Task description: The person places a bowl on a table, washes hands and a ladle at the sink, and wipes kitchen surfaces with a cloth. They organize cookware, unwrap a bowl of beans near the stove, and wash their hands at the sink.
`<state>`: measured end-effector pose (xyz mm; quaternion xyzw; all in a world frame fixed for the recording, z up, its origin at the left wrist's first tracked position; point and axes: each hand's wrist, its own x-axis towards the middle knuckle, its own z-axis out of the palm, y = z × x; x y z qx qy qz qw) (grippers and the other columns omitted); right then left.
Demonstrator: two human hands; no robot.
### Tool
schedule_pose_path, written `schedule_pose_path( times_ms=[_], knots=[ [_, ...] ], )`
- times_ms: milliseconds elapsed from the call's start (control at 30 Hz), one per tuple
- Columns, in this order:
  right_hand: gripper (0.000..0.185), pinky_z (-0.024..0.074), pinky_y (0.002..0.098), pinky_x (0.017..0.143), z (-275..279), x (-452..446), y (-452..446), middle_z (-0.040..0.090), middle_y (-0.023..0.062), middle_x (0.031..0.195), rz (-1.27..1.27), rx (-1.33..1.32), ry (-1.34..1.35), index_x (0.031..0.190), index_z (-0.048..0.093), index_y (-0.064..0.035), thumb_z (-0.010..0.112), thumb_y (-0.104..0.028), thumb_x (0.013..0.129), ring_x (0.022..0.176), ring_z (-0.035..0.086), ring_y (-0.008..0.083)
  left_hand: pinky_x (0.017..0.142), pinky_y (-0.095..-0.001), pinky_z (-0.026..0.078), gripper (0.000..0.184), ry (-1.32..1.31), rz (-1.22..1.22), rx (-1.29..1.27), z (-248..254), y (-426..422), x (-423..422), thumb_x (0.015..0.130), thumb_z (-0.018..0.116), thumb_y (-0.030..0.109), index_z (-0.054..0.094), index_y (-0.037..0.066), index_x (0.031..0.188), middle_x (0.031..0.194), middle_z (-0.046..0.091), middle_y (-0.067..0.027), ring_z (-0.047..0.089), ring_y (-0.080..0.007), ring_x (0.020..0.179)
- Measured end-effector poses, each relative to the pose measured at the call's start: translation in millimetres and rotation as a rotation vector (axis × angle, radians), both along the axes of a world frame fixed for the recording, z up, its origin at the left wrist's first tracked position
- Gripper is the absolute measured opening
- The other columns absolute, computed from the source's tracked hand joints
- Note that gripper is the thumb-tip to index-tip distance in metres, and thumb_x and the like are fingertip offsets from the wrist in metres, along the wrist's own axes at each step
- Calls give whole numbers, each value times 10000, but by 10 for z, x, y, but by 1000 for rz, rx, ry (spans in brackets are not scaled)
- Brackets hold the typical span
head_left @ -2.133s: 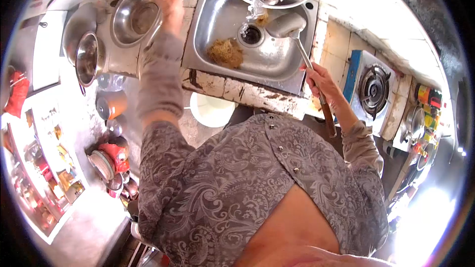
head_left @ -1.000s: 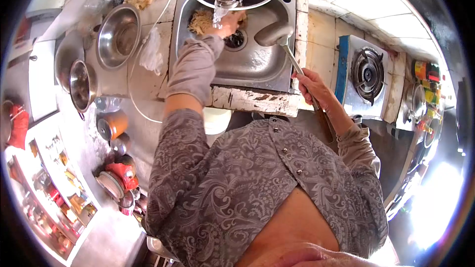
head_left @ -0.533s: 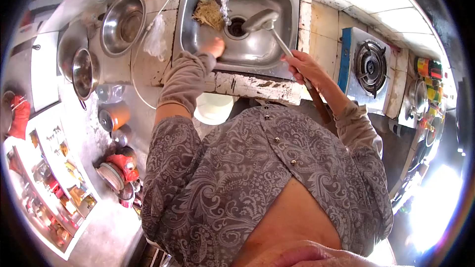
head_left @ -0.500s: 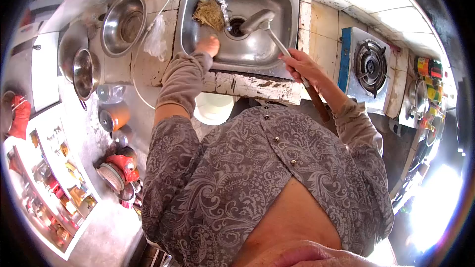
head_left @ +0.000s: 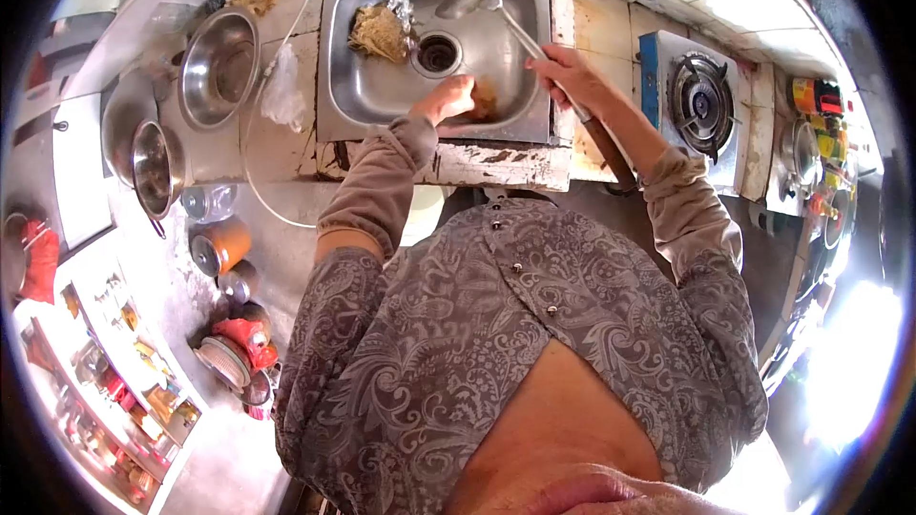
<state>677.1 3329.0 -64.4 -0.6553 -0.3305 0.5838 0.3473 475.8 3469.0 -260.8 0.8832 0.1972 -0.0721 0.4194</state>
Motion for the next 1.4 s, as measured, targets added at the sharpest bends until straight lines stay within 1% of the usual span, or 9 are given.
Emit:
schedule_pose_path(
  times_ms=[133,300,400,467,700,900,1000,1300,1400],
  knots=[
    [259,356,187,345,43,201,-4,454,-34,629,-8,48,17,1036,557,-16,514,-250,935,437,424,28,660,-339,489,192,-304,462,-1452,-801,-329,255,825,614,96,594,35,1006,909,635,-76,605,-188,774],
    [244,351,205,357,465,314,-116,465,-23,626,-98,11,-3,943,565,-14,540,-256,929,444,427,40,543,-346,460,146,-126,797,-390,-1164,216,1217,799,495,-16,635,23,782,753,629,-77,564,-194,611],
    [264,352,205,368,580,436,-272,459,-25,630,-120,72,8,1003,580,-9,536,-259,931,448,430,40,568,-388,472,131,-350,701,-471,490,121,1102,832,565,117,641,10,840,746,659,-164,638,-266,673],
    [269,352,197,372,557,479,-303,456,-34,635,-113,53,17,1050,574,-9,519,-249,942,444,427,31,616,-405,486,100,-611,598,264,713,-147,1188,809,571,100,619,26,855,757,634,-163,620,-318,683],
    [265,355,171,366,488,499,-268,442,-49,620,-19,73,56,1087,550,-9,492,-236,963,429,432,12,651,-450,502,193,27,565,381,59,-95,661,883,516,175,612,11,848,794,638,-208,634,-367,765],
    [286,355,219,305,374,286,-54,475,8,610,8,50,85,1105,539,-9,462,-247,966,375,424,60,700,-390,505,223,-282,665,127,222,335,1379,878,518,154,604,11,1026,921,658,-164,637,-282,830],
    [293,352,220,302,339,160,76,474,9,614,-28,43,151,1139,514,-9,457,-239,966,372,420,62,780,-445,490,322,-324,560,-104,-1158,62,1625,942,369,184,580,75,1160,1030,651,-138,616,-330,946],
    [209,453,238,436,-297,-567,969,553,73,684,-153,-70,600,880,555,84,552,-125,899,503,530,131,765,-419,494,238,637,99,545,167,343,-581,831,481,156,708,116,890,968,675,-88,627,-269,947],
    [207,482,194,476,-536,-874,1378,564,78,751,-110,-120,755,1002,520,113,533,-73,910,586,577,116,575,-336,468,162,115,167,690,461,267,-400,844,512,164,580,76,726,674,543,-21,550,-162,666]
  ],
)
